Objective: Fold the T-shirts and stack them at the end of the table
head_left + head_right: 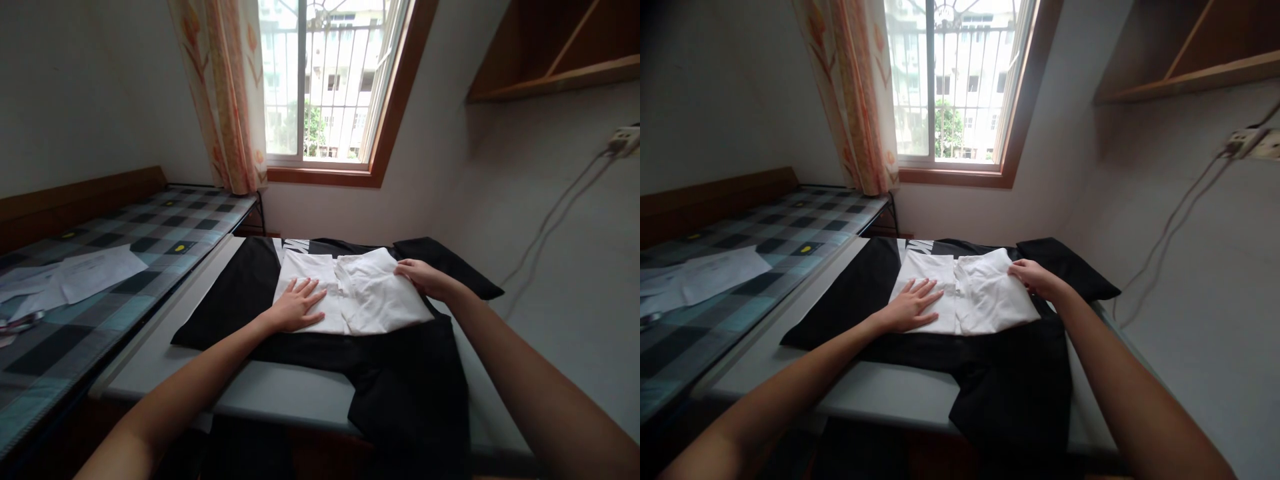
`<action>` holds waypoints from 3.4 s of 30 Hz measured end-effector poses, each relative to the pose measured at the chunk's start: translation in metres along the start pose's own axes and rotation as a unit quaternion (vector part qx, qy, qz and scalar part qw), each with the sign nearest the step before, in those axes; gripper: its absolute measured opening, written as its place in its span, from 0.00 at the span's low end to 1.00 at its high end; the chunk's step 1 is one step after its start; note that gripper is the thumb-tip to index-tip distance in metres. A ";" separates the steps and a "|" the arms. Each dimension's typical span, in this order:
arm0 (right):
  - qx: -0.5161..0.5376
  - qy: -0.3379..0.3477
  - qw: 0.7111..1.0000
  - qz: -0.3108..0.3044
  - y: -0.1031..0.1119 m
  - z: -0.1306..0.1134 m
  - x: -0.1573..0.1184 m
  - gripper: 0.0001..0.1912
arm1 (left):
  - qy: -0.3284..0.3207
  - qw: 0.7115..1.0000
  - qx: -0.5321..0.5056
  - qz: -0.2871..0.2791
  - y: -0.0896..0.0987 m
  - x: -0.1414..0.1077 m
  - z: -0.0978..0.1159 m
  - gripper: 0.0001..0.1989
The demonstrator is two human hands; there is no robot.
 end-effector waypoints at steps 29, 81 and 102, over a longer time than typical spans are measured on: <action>-0.079 0.335 0.933 0.107 -0.166 0.003 0.011 0.25 | 0.254 0.713 -0.571 0.317 0.018 -0.005 -0.074 0.32; -0.197 0.327 0.910 0.163 -0.160 -0.009 -0.029 0.16 | 0.250 0.952 -0.048 0.169 -0.002 0.036 -0.109 0.25; -0.089 0.189 0.962 -0.177 -0.146 -0.009 -0.050 0.47 | 0.230 0.900 -0.269 0.256 0.047 0.045 -0.154 0.22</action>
Point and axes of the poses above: each hand's wrist, its own x-axis towards the middle knuckle, its own y-axis out of the back of the hand, z = x × y, the point moved 2 cm from there along x, towards the middle knuckle, and after that the axes turned 10 degrees about -y, right-handed, at the moved point
